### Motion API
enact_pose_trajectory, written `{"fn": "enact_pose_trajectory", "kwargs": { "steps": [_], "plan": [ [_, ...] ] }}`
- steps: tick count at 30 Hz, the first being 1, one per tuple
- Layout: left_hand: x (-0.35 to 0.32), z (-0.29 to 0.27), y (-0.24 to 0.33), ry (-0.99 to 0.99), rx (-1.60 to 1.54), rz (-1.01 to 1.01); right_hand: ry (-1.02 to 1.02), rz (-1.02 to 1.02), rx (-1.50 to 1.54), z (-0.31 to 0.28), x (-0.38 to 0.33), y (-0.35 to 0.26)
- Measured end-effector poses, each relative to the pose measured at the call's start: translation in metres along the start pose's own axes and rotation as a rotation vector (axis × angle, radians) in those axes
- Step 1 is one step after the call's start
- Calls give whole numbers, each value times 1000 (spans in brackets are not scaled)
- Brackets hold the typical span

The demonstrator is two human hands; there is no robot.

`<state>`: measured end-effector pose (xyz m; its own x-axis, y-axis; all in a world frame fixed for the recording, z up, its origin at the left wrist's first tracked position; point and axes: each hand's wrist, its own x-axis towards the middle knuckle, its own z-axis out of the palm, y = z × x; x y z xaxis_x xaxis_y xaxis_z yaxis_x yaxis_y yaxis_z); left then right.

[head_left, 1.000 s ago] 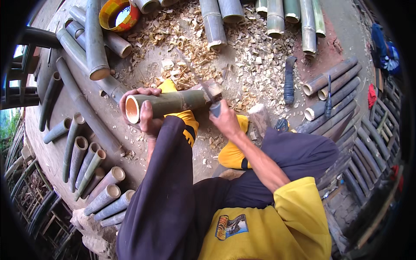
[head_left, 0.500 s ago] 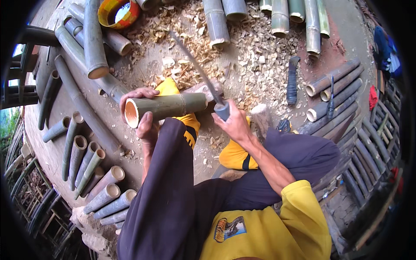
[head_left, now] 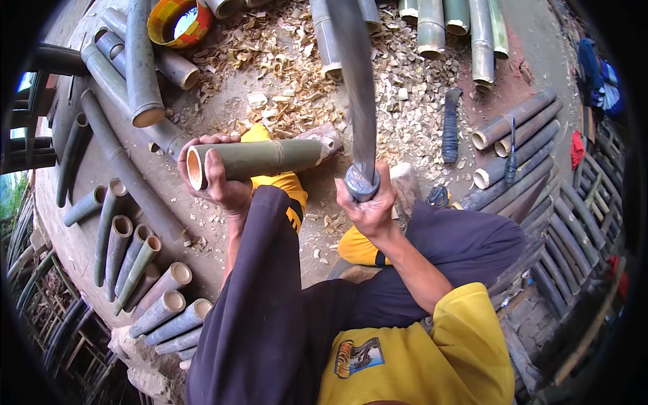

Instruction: The person processes bamboo by sawing sections, removing knots with a machete, and measuring pieces with a tape measure.

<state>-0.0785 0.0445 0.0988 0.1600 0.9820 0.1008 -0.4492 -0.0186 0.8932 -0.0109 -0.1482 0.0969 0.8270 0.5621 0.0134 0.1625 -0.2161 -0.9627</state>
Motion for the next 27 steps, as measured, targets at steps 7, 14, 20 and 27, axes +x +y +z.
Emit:
{"fn": "enact_pose_trajectory", "kwargs": {
  "steps": [7, 14, 20, 27],
  "plan": [
    [3, -11, -2, -79, 22, -2, -373, 312, -258, 2, 10, 47],
    [4, -16, -6, -274, -75, -32, -427, 477, -269, 4, 8, 78],
    [8, -34, -4, -317, 42, 119, -223, 258, -53, 7, -5, 36],
    [19, 2, 12, -9, -115, -309, -399, 335, -242, 4, 6, 68]
  ]
}}
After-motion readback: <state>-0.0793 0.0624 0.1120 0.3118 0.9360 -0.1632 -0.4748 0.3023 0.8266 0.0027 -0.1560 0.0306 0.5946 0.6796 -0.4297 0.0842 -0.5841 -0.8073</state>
